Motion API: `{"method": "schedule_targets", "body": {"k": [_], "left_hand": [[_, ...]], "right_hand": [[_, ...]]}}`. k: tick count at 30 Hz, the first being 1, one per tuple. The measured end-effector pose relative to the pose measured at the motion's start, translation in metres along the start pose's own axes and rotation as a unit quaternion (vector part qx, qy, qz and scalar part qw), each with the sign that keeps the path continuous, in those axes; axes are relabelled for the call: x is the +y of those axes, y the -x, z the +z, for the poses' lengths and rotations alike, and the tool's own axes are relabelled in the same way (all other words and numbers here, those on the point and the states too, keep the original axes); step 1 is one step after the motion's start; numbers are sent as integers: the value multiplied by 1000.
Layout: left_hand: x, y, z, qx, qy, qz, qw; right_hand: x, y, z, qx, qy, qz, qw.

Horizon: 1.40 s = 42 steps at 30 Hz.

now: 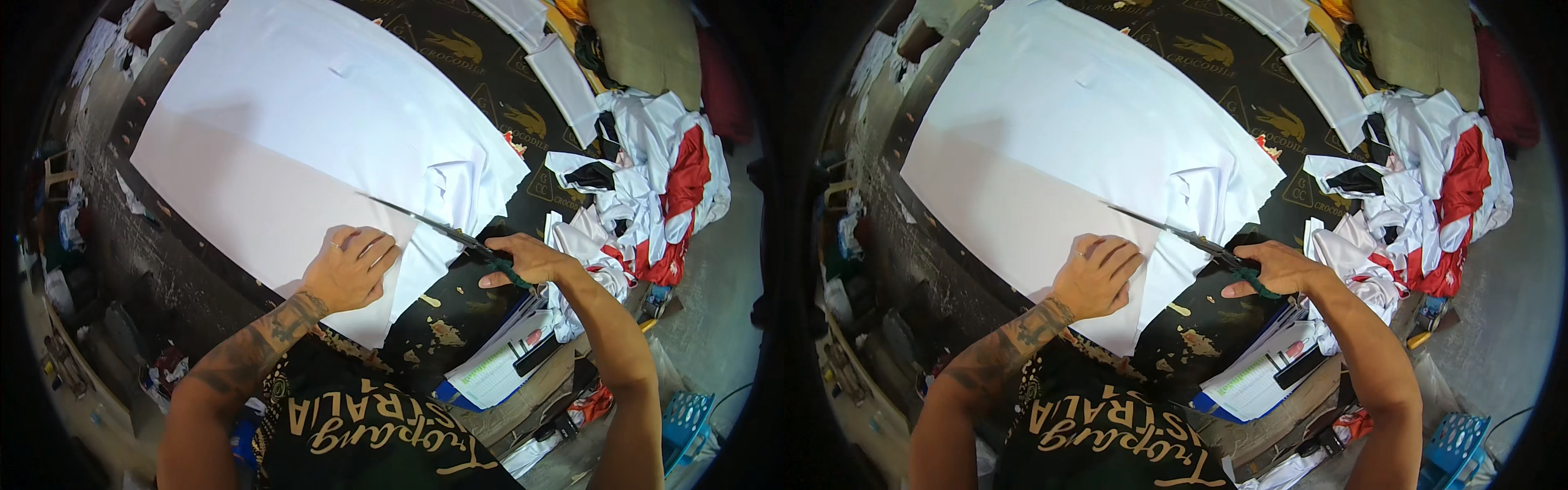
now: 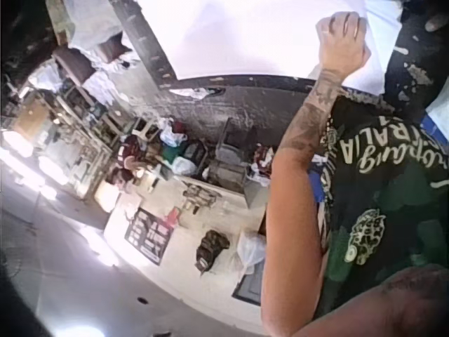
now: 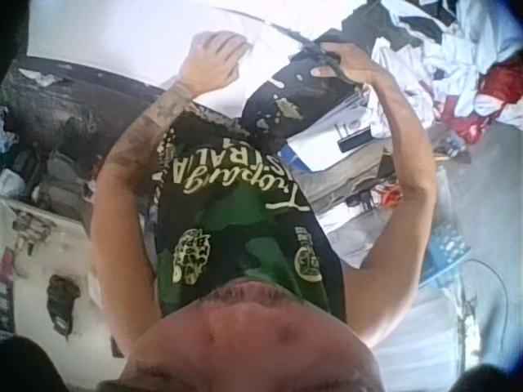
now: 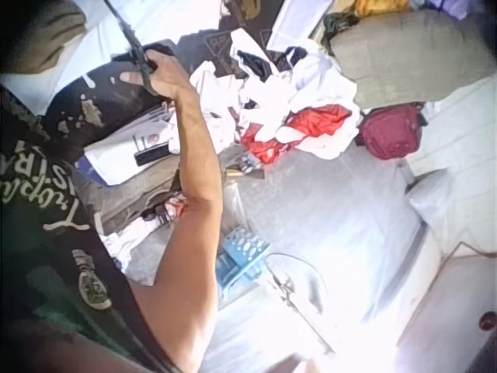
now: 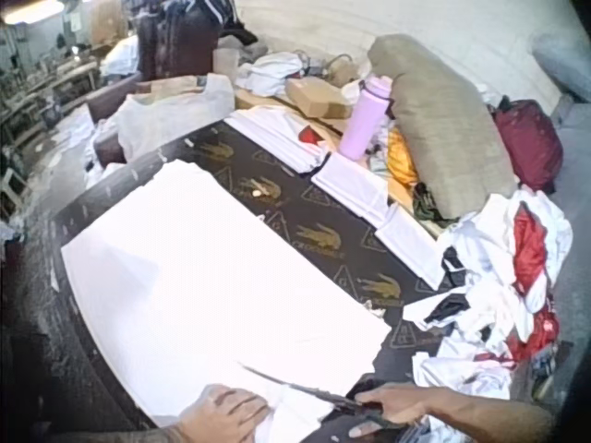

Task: The person repeatedly cuts red and white fabric pieces with scissors, folds them, and stacks them on a table. The person handles the fabric and scissors throughout, creating a growing pile of cut pieces.

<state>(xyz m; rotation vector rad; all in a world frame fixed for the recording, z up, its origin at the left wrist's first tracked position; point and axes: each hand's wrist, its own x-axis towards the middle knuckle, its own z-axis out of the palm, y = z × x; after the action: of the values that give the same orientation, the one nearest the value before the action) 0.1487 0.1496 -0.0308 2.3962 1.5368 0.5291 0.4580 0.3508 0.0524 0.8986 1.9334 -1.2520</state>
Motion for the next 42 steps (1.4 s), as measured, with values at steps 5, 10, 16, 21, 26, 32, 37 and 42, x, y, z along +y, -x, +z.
{"method": "schedule_targets", "body": {"k": [5, 10, 16, 21, 26, 32, 37, 42], "left_hand": [[-3, -5, 1, 3, -13, 5, 1000], [-3, -3, -1, -5, -29, 5, 1000], [-5, -3, -1, -5, -34, 12, 999], [-5, 0, 1, 11, -16, 10, 1000], [-7, 2, 2, 17, 22, 6, 1000], [-12, 3, 1, 33, 79, 8, 996], [-15, 5, 4, 33, 81, -3, 996], [-18, 7, 7, 64, 122, -9, 990]], "right_hand": [[2, -7, -1, -2, -13, 30, 999], [-4, -7, 0, -4, -14, 93, 996], [-32, -24, -3, 41, -9, 4, 999], [-59, -41, -10, -7, 37, 83, 996], [-84, -63, -13, -6, 18, 62, 998], [-114, -88, -19, 36, -10, 42, 998], [-142, -112, -31, 31, -4, 48, 998], [-169, -135, -43, -3, 38, 79, 996]]}}
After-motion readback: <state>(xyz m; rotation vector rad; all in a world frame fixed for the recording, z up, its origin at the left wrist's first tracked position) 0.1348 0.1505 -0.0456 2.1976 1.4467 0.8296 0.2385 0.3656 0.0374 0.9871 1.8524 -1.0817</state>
